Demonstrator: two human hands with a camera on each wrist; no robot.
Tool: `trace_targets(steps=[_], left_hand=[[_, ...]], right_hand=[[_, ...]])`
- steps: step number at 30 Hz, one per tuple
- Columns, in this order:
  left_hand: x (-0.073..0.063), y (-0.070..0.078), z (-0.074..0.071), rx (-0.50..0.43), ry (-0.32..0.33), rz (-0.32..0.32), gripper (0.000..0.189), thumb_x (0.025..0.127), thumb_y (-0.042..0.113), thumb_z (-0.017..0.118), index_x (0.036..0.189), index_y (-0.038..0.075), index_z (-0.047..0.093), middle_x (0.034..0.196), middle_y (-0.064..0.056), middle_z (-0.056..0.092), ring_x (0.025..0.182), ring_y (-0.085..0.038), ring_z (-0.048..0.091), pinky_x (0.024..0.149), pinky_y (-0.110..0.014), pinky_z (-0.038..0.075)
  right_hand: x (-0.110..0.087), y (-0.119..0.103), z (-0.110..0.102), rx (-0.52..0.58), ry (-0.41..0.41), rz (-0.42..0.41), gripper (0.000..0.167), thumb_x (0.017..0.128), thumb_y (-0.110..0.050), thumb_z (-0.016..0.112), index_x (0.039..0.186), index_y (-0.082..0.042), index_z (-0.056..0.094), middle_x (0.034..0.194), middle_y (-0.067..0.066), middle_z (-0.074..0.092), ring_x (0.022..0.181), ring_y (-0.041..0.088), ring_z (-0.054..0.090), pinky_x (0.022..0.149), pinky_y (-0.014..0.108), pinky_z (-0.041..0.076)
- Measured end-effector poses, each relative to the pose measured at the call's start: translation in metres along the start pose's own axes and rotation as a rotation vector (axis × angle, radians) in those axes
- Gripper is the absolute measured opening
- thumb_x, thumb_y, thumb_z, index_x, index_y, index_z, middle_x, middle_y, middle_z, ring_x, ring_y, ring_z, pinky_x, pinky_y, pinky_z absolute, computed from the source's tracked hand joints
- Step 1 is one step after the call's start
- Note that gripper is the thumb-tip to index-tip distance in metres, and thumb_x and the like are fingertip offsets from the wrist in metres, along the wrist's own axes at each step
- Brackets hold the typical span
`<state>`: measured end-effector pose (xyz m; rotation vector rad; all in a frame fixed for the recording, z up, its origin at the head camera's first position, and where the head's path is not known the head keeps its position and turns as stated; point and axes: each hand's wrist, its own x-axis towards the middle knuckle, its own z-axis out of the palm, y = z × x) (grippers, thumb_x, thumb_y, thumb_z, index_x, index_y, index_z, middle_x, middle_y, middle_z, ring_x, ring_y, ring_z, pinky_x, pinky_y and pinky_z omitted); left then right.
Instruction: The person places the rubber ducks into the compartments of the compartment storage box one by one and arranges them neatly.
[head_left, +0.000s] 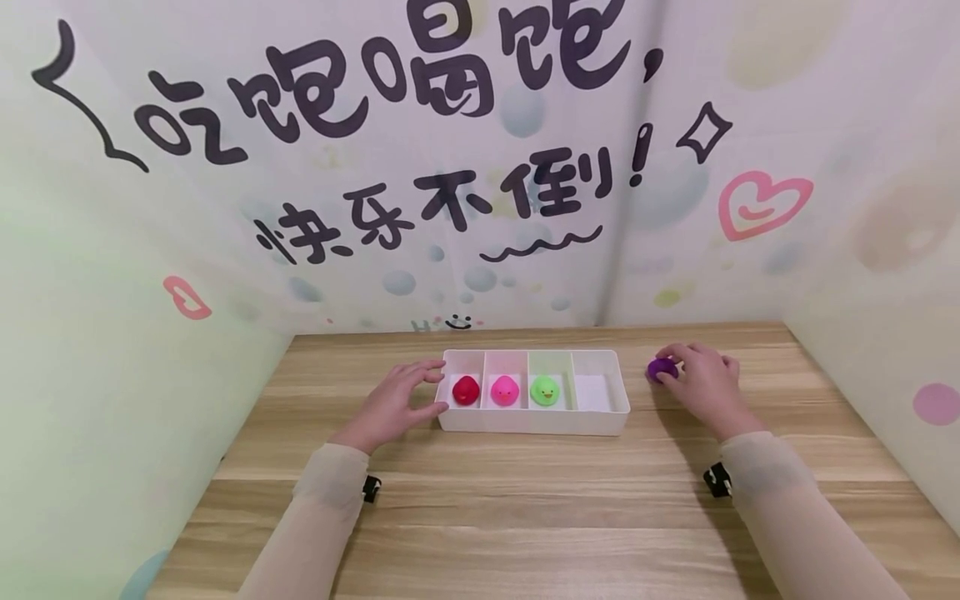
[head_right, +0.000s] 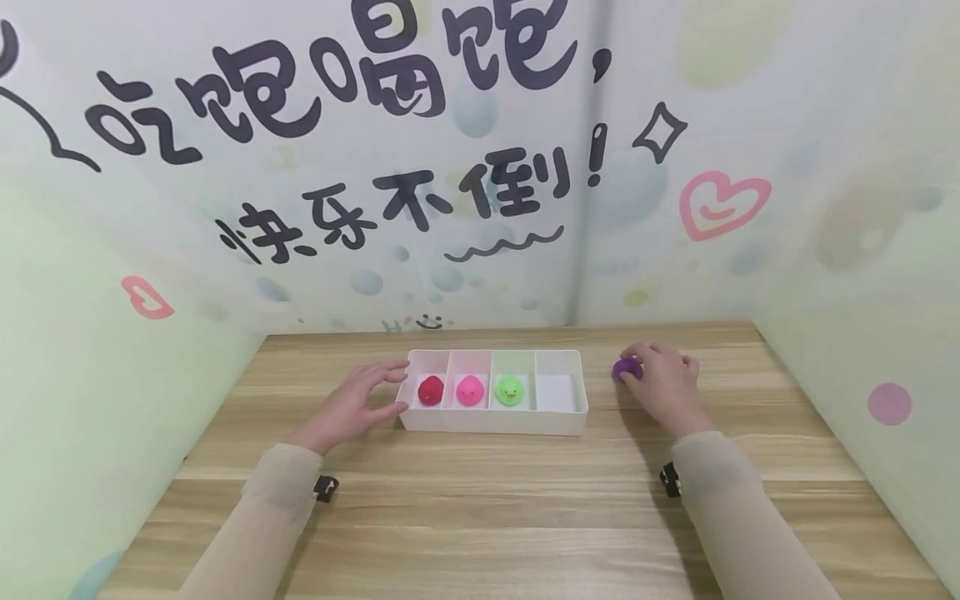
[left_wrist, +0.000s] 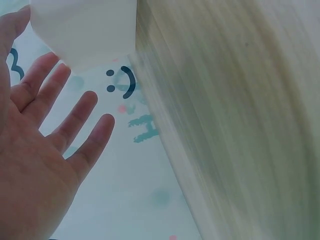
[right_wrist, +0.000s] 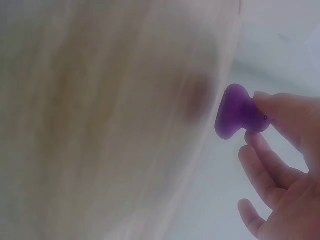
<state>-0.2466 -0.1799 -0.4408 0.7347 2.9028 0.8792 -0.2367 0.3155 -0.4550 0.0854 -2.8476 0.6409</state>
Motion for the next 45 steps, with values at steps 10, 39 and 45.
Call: trace_targets(steps=[10, 39, 45], left_hand=[[0.0, 0.0, 0.0, 0.008, -0.004, -0.002, 0.049, 0.093, 0.039, 0.078, 0.131, 0.012, 0.066, 0.16, 0.002, 0.048, 0.148, -0.032, 0.041, 0.12, -0.057, 0.039], [0.001, -0.003, 0.001, -0.007, 0.003, -0.007, 0.049, 0.092, 0.035, 0.079, 0.133, 0.012, 0.066, 0.16, 0.003, 0.048, 0.147, -0.031, 0.041, 0.118, -0.058, 0.04], [0.0, -0.002, 0.0, -0.012, -0.004, -0.009, 0.049, 0.092, 0.037, 0.079, 0.133, 0.012, 0.066, 0.16, 0.003, 0.048, 0.147, -0.031, 0.04, 0.119, -0.057, 0.04]], right_hand=[[0.001, -0.005, -0.001, 0.019, 0.013, -0.014, 0.028, 0.091, -0.014, 0.076, 0.117, -0.01, 0.069, 0.112, 0.024, 0.067, 0.104, 0.043, 0.061, 0.099, 0.07, 0.024], [-0.003, -0.034, -0.012, 0.049, 0.152, -0.117, 0.026, 0.088, -0.017, 0.081, 0.112, -0.011, 0.073, 0.109, 0.022, 0.072, 0.101, 0.041, 0.063, 0.098, 0.071, 0.027], [-0.006, -0.038, -0.013, 0.049, 0.168, -0.125, 0.025, 0.088, -0.017, 0.082, 0.11, -0.012, 0.073, 0.106, 0.021, 0.071, 0.099, 0.04, 0.062, 0.097, 0.07, 0.028]])
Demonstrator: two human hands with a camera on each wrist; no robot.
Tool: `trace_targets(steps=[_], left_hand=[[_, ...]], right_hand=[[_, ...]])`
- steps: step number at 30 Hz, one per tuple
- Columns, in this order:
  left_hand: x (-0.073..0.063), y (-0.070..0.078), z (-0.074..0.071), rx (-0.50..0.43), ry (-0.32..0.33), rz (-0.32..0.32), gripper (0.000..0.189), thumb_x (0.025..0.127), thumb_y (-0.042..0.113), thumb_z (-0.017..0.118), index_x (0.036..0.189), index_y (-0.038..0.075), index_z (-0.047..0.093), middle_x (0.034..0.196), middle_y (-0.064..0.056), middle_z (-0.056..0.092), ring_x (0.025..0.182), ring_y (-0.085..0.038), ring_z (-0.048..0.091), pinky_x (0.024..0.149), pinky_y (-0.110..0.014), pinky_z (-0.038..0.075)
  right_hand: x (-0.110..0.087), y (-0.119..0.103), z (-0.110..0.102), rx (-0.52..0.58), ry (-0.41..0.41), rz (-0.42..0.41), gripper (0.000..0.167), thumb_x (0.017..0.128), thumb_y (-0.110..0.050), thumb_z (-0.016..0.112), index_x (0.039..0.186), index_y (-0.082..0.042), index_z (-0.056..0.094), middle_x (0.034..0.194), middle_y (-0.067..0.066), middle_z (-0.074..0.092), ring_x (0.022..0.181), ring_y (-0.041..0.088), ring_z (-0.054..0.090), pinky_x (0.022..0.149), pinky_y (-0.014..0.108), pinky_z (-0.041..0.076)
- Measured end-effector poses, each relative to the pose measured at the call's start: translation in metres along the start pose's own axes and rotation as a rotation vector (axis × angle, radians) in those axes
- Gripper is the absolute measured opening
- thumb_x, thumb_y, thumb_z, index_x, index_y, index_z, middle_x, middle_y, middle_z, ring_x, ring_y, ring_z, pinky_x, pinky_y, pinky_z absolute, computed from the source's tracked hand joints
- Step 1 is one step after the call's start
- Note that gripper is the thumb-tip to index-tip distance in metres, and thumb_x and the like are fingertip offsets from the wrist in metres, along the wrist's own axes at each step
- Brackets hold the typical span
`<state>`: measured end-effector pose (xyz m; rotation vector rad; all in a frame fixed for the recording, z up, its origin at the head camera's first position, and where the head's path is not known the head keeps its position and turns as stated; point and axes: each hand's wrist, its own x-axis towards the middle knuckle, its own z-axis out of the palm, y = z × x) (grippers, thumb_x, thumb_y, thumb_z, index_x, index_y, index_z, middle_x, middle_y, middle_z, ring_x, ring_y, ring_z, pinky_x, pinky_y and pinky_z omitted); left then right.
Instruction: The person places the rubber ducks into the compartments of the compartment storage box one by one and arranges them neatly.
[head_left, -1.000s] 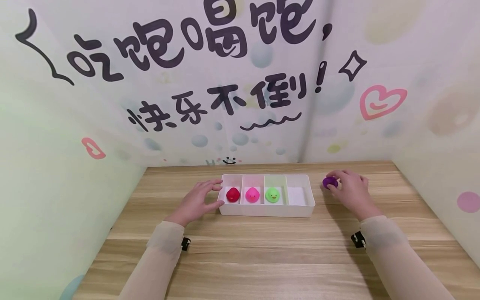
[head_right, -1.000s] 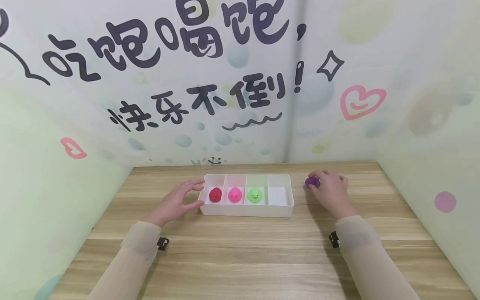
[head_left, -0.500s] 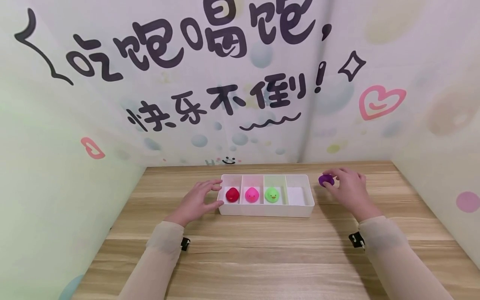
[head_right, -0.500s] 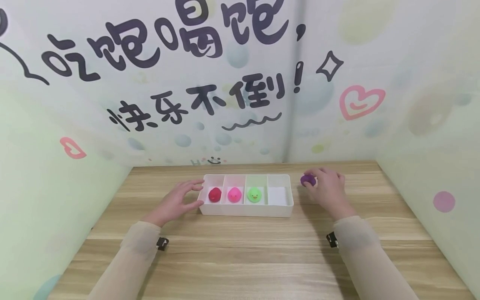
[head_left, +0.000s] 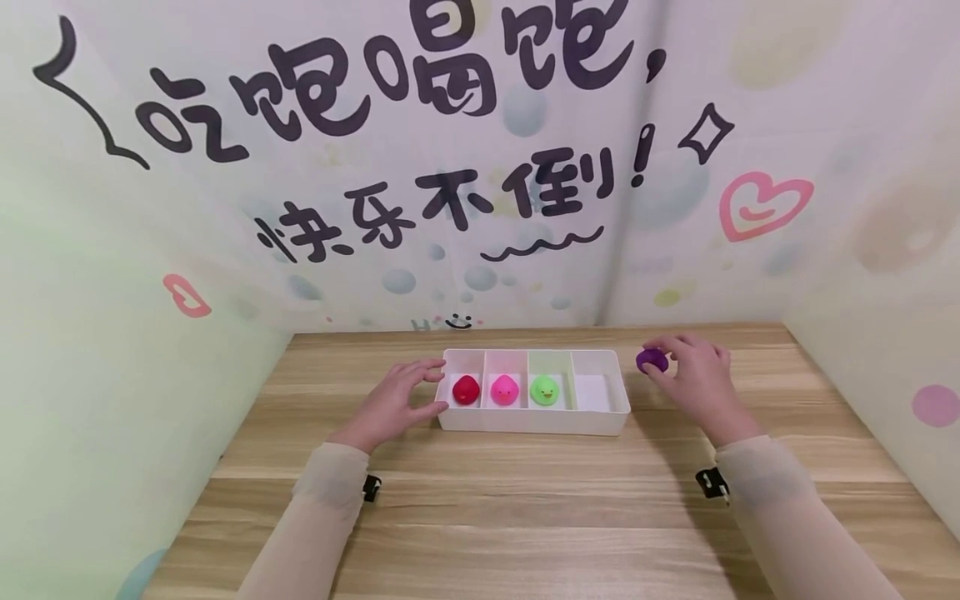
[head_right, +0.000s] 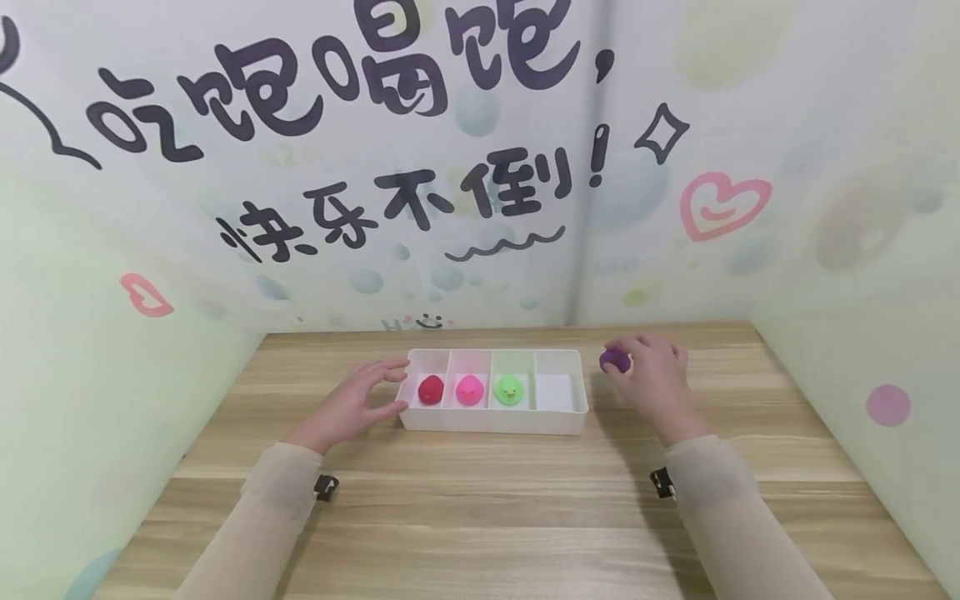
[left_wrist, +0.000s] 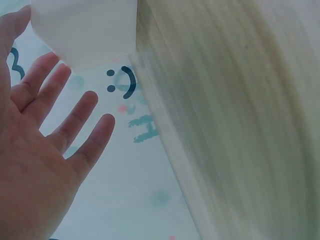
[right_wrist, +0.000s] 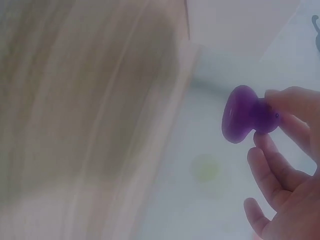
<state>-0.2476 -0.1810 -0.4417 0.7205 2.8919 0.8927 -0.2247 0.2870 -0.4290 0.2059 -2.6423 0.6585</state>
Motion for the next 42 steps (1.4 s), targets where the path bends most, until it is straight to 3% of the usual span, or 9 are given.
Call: trace_targets(steps=[42], left_hand=[[0.001, -0.002, 0.002, 0.016, 0.001, 0.015, 0.05, 0.093, 0.035, 0.078, 0.134, 0.011, 0.065, 0.16, 0.002, 0.048, 0.149, -0.034, 0.039, 0.119, -0.06, 0.038]], right_hand=[[0.002, -0.036, 0.005, 0.097, 0.034, -0.071, 0.024, 0.086, -0.013, 0.083, 0.108, -0.011, 0.075, 0.105, 0.017, 0.071, 0.102, 0.036, 0.06, 0.098, 0.067, 0.027]])
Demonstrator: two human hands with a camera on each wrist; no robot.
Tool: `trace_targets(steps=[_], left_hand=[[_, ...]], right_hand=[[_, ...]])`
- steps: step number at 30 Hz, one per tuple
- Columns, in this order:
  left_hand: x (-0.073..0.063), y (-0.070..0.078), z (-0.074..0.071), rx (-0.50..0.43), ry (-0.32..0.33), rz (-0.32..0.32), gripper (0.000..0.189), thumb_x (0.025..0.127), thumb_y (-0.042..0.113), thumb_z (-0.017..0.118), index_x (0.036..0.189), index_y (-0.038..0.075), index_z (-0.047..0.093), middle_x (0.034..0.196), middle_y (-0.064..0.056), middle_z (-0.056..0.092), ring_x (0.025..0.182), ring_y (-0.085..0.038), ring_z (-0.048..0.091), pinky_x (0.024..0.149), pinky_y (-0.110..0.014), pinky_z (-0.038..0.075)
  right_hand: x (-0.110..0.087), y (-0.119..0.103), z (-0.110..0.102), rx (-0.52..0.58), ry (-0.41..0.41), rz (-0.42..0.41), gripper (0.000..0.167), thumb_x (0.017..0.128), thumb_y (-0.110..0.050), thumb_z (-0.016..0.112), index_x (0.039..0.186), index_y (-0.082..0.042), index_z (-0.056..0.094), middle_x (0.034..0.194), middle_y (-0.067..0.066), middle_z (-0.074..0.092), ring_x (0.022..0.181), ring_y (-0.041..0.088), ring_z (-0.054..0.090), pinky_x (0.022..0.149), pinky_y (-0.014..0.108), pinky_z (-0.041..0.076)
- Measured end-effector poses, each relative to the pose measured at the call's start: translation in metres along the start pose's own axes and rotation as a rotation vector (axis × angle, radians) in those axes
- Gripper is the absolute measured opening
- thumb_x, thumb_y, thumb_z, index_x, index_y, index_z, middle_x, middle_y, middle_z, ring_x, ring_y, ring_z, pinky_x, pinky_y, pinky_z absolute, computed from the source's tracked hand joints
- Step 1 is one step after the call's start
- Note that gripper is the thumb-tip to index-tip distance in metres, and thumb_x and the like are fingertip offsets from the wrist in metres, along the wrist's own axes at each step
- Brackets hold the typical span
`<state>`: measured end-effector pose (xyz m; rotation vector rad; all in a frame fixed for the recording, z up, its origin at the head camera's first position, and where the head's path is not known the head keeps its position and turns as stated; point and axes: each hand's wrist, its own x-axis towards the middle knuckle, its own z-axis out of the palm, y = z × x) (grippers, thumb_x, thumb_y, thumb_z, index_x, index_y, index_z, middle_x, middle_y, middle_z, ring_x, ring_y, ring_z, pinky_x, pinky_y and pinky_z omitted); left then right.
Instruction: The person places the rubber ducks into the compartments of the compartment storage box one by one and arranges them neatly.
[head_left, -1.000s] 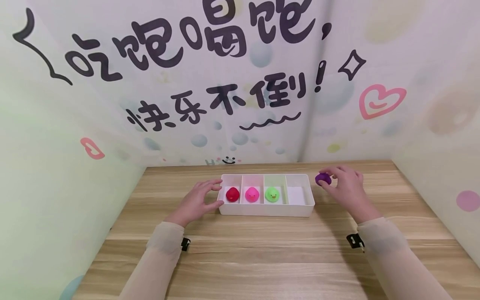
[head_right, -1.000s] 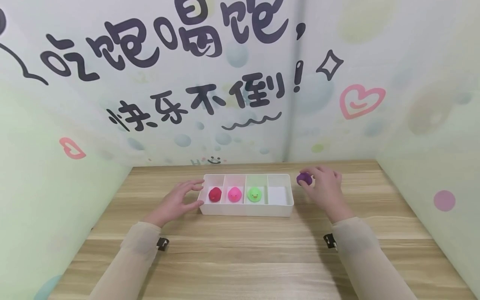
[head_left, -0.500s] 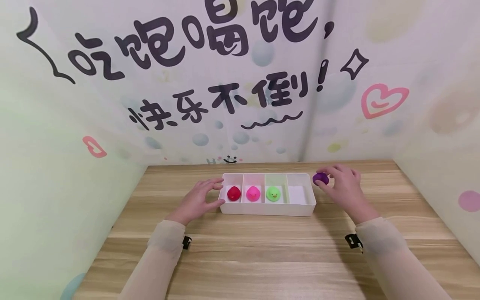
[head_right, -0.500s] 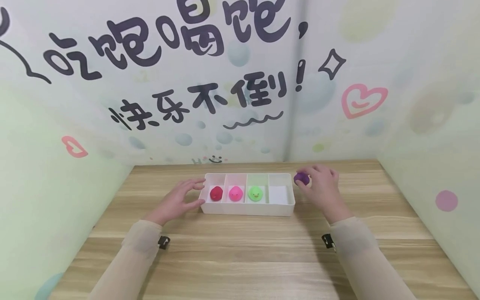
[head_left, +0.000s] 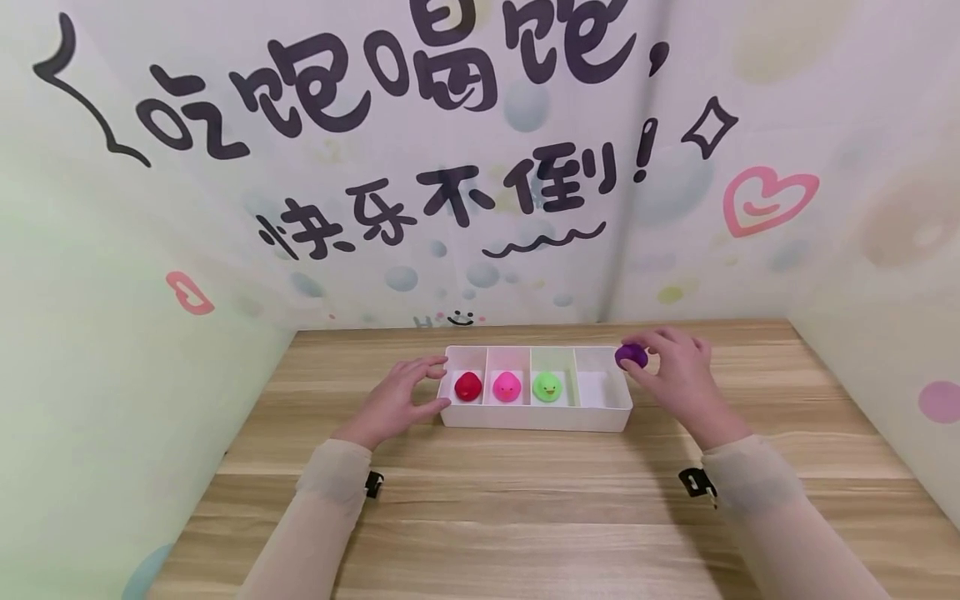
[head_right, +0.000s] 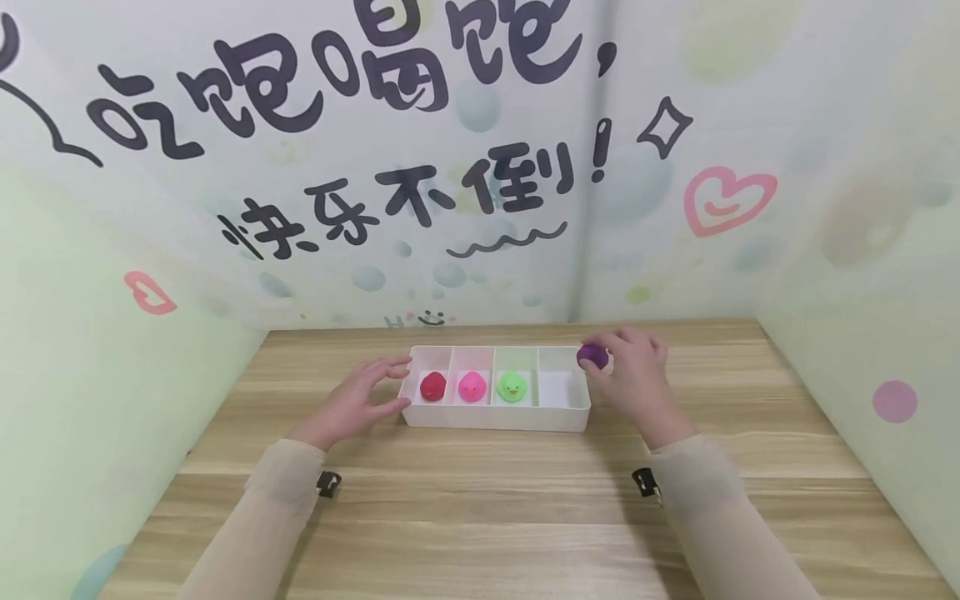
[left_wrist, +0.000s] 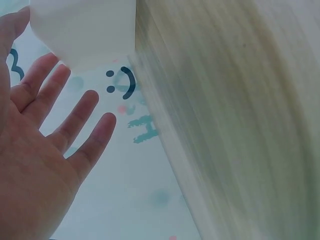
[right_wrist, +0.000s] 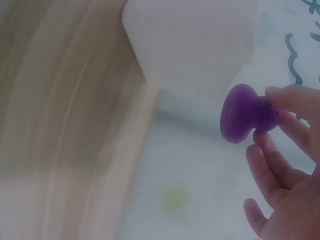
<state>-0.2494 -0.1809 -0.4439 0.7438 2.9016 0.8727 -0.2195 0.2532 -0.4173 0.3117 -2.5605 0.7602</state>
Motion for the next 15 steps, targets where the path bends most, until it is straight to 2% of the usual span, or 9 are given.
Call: trace_targets(steps=[15], left_hand=[[0.001, 0.001, 0.0, -0.008, -0.007, -0.018, 0.049, 0.092, 0.035, 0.079, 0.134, 0.014, 0.065, 0.16, 0.003, 0.048, 0.149, -0.033, 0.039, 0.119, -0.06, 0.038]], right_hand=[[0.0, -0.011, 0.008, 0.013, 0.011, -0.023, 0.024, 0.085, -0.012, 0.084, 0.108, -0.011, 0.075, 0.107, 0.015, 0.07, 0.104, 0.035, 0.059, 0.1, 0.067, 0.025]])
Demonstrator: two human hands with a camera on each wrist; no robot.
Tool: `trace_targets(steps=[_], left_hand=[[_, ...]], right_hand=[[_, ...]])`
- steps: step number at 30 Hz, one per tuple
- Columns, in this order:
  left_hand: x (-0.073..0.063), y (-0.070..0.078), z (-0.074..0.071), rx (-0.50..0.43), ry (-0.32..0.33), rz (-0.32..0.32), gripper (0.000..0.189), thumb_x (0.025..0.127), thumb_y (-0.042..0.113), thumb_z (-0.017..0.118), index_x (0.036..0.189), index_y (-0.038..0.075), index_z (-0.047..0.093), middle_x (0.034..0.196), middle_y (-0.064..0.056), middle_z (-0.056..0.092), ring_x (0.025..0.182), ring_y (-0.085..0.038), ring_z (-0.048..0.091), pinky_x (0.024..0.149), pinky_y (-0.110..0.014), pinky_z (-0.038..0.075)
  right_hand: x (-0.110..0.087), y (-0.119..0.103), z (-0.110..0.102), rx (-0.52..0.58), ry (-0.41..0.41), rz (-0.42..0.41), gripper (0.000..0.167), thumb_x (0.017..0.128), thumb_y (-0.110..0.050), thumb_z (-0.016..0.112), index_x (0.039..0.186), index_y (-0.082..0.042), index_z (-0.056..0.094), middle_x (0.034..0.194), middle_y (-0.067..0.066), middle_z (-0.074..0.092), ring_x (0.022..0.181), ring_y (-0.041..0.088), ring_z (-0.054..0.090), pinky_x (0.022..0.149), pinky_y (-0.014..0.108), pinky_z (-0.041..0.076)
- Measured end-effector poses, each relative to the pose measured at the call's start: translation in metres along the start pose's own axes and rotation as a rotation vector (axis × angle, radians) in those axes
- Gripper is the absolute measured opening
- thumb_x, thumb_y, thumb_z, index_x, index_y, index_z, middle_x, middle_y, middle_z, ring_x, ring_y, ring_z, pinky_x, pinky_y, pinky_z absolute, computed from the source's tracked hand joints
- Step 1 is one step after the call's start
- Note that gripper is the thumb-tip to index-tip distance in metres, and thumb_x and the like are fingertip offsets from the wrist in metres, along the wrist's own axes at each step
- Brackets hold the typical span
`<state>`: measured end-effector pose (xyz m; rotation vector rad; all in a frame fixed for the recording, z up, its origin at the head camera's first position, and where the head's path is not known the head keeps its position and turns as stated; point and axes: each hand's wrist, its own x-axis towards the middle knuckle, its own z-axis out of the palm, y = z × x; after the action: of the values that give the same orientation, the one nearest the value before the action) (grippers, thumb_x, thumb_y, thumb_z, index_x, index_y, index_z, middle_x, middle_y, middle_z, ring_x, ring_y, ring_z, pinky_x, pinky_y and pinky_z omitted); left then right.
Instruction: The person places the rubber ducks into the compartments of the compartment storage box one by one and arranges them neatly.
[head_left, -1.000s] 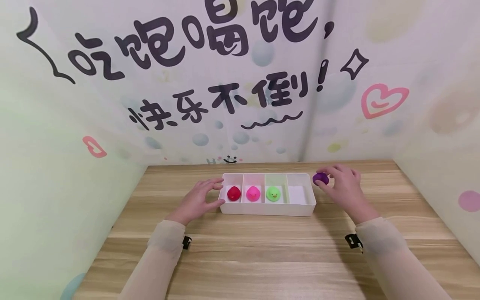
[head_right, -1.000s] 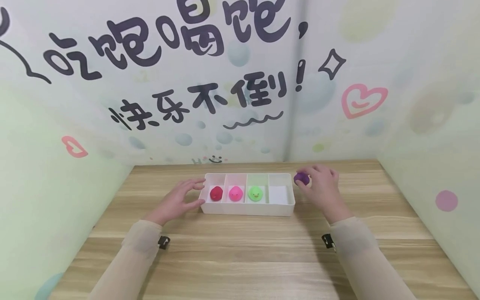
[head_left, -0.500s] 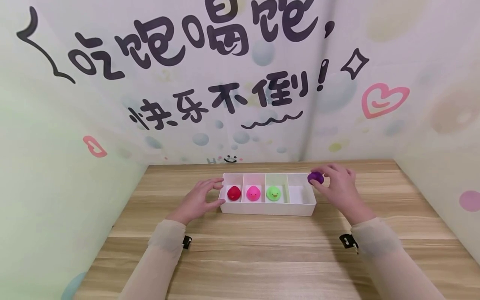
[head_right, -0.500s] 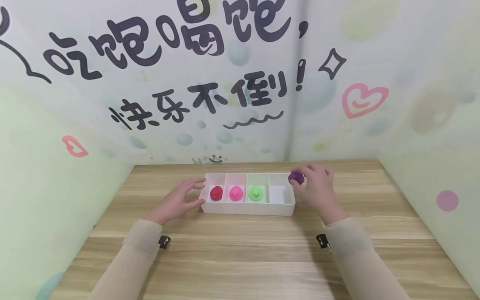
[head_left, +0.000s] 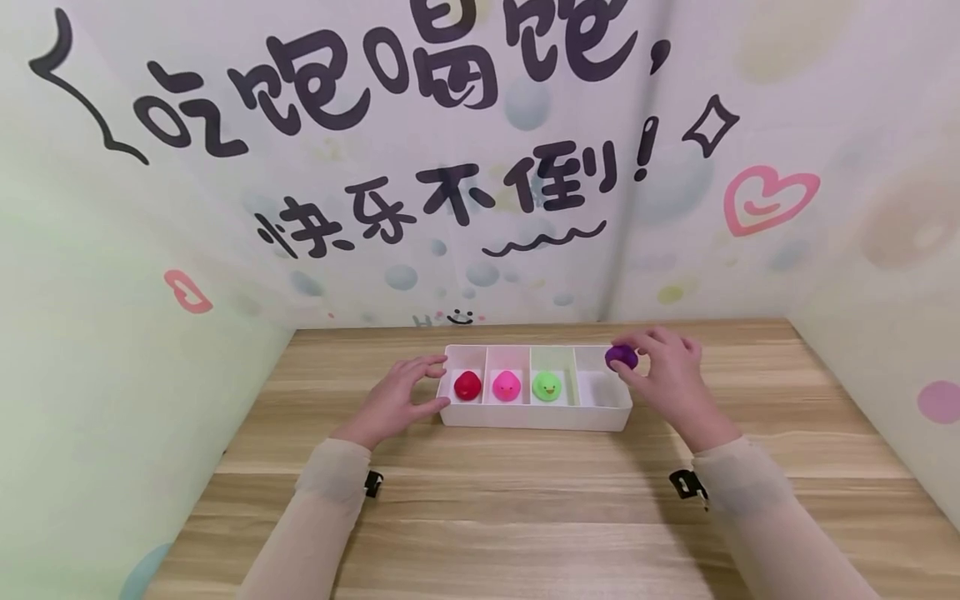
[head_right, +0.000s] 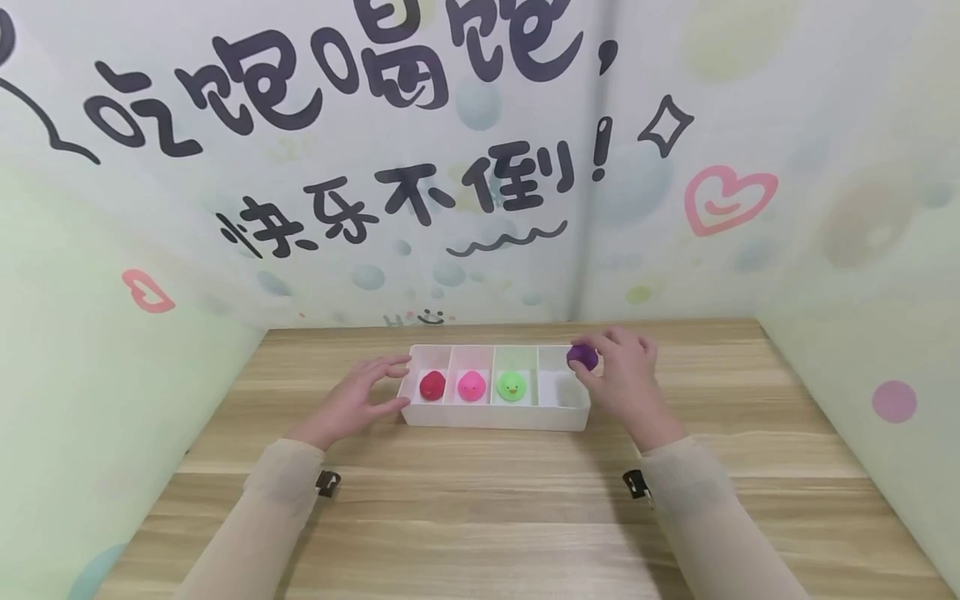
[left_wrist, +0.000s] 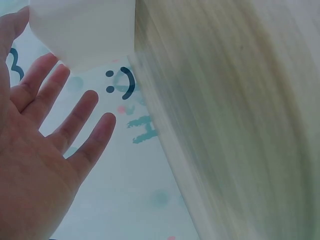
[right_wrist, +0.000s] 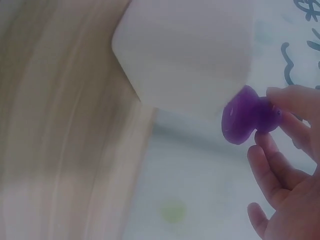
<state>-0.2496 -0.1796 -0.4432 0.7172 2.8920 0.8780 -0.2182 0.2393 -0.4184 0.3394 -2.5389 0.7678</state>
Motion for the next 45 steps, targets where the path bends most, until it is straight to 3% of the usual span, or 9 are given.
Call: trace_targets(steps=[18, 45], left_hand=[[0.0, 0.0, 0.0, 0.0, 0.011, 0.013, 0.049, 0.092, 0.034, 0.079, 0.133, 0.011, 0.066, 0.159, 0.001, 0.049, 0.149, -0.034, 0.039, 0.119, -0.06, 0.038], [-0.001, -0.002, 0.0, -0.013, 0.008, 0.008, 0.049, 0.093, 0.036, 0.078, 0.133, 0.011, 0.065, 0.16, 0.002, 0.048, 0.148, -0.033, 0.039, 0.119, -0.06, 0.039]], right_hand=[[0.0, -0.005, 0.01, -0.007, 0.01, -0.049, 0.024, 0.082, -0.012, 0.087, 0.104, -0.013, 0.076, 0.108, 0.011, 0.074, 0.105, 0.033, 0.061, 0.102, 0.065, 0.022], [-0.005, -0.004, 0.022, -0.016, -0.075, -0.028, 0.024, 0.084, -0.012, 0.085, 0.107, -0.014, 0.077, 0.107, 0.01, 0.072, 0.107, 0.032, 0.061, 0.107, 0.067, 0.021]])
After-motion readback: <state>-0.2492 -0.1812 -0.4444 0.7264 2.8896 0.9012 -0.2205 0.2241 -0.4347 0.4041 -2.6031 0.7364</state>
